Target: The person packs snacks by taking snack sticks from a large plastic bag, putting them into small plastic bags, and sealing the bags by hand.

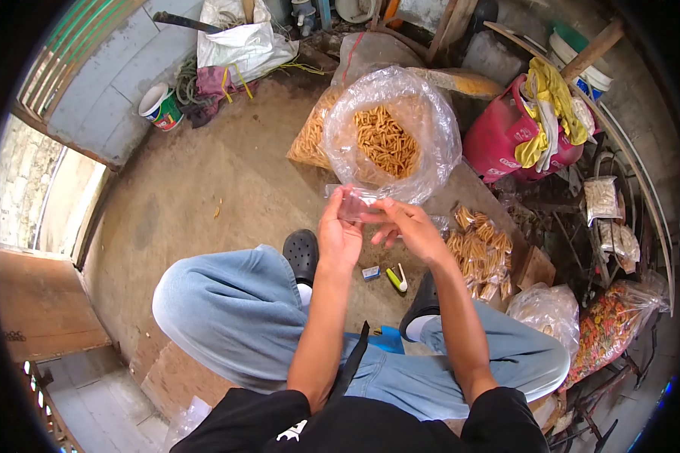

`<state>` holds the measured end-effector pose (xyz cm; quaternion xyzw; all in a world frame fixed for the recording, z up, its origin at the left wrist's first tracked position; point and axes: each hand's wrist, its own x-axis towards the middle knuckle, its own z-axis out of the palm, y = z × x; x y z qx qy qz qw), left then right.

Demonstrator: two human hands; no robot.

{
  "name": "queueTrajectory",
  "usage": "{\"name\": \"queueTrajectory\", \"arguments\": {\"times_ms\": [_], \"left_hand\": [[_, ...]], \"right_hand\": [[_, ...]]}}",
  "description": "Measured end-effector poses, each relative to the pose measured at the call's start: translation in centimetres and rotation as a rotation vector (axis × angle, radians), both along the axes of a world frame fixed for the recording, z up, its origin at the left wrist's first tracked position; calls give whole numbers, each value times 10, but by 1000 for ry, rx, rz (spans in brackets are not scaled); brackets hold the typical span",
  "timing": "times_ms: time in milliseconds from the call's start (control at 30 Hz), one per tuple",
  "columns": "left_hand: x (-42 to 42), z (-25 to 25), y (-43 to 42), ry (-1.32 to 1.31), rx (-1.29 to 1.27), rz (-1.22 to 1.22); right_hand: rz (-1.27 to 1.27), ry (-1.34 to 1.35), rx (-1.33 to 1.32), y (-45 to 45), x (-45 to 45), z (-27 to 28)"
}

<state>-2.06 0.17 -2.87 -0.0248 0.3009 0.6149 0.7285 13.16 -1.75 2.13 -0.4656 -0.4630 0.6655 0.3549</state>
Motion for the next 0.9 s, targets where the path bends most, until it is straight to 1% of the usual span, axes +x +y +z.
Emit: {"name": "queueTrajectory", "arguments": {"times_ms": [33,100,133,167,233,267,333,367,433,467,533,567,633,667,733,767,833,867,900], "left_hand": [[-3,-2,3,0,-3,1],[-10,-5,6,-62,-123,110],[-11,-8,6,-84,-125,115],[-11,-11,6,-84,-128,119],[-10,-16,7,-136,-169,90],[-10,-17,8,-135,-169,94],[-7,-15,6,-174,-198,51],[-5,-15,5,-173,-200,53],[-2,-15,5,-171,-250,62],[0,-15,6,-181,-272,56],[2,-15,6,-184,-274,45],[2,-17,6,-189,-275,32],[3,-23,8,-184,-284,19],[4,-24,9,-212,-256,-18],[5,-26,10,-235,-233,-54],[5,-26,11,-260,-228,-94],[7,-27,13,-280,-226,-133],[9,-29,15,-299,-219,-151],[10,-29,16,-315,-213,-170]], "right_hand": [[1,0,-3,3,5,-5],[-71,-7,-10,10,16,-14],[-143,-34,-43,14,21,-19],[-139,-34,-46,19,26,-30],[-264,-235,-74,33,36,-58],[-260,-233,-73,42,41,-71],[-313,-450,22,58,50,-99],[-311,-449,19,68,55,-114],[-286,-812,319,89,61,-135],[-285,-811,316,99,62,-140],[-256,-918,403,121,62,-144],[-253,-916,401,131,61,-147],[-237,-1015,506,152,59,-156],[-234,-1011,502,162,59,-160],[-207,-1096,538,184,56,-165],[-205,-1092,532,195,54,-168],[-231,-1061,298,215,45,-163],[-230,-1056,293,223,41,-161],[-302,-1037,367,229,37,-163]]}}
